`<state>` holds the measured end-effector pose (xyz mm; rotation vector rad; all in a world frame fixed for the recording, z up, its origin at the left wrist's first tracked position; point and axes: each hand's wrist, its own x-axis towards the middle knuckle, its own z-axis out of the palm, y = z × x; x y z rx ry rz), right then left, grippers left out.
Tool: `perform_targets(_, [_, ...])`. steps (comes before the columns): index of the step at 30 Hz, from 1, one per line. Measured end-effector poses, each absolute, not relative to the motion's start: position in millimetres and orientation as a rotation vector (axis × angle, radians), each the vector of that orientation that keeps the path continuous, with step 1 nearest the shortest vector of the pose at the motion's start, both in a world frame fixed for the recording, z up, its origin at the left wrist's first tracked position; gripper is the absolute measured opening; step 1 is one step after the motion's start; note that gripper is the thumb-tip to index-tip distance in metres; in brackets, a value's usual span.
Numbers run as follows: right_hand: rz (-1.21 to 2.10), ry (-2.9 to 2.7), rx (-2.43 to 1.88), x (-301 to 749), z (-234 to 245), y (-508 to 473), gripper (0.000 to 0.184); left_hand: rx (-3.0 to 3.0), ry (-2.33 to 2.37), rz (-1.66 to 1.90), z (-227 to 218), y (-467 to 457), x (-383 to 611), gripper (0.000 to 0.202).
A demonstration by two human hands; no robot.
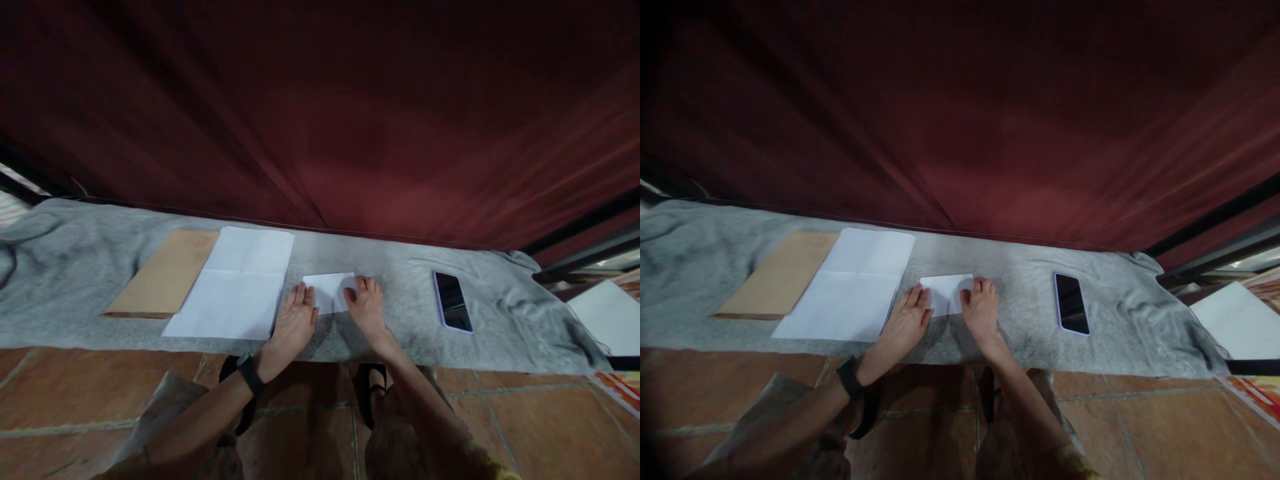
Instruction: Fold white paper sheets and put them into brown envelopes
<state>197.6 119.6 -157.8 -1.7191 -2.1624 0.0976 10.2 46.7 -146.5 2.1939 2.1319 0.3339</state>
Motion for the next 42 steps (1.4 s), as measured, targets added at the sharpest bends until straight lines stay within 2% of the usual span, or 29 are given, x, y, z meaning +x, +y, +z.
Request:
perform_targets(7, [0.285, -2.077, -1.727, 204, -162, 129, 0.033, 2.156, 2.047, 0.432, -147, 55, 0, 0.050])
perform_targets(13, [0.559, -1.978, -1.696, 212, -160, 140, 0.013, 2.150, 2.041, 0.471, -149, 58, -1, 0.053])
perform_targets(22, [1.017, -1.758, -1.375, 231, -147, 157, 0.017, 1.741, 1.960, 0.901, -140, 79, -5, 0.061])
perform_targets(24, [1.074, -1.757, -1.349, 233, -145, 156, 0.021, 1.625, 1.876, 0.895, -136, 81, -4, 0.054])
perform_targets(28, [1.159, -1.715, -1.322, 231, -143, 154, 0.025, 1.559, 1.711, 0.723, -130, 79, 2, 0.023])
perform_targets(32, [1.208, -1.423, -1.378, 226, -139, 153, 0.022, 1.549, 1.703, 0.773, -129, 75, 7, 0.021])
perform_targets(37, [1.558, -0.953, -1.321, 219, -134, 142, 0.032, 1.268, 1.643, 0.985, -134, 79, 9, 0.013])
perform_targets(39, [1.663, -0.915, -1.254, 216, -134, 136, 0.034, 1.239, 1.626, 1.008, -134, 80, 12, 0.014])
perform_targets(42, [1.696, -1.028, -1.259, 212, -138, 132, 0.029, 1.432, 1.732, 0.887, -129, 75, 17, 0.028])
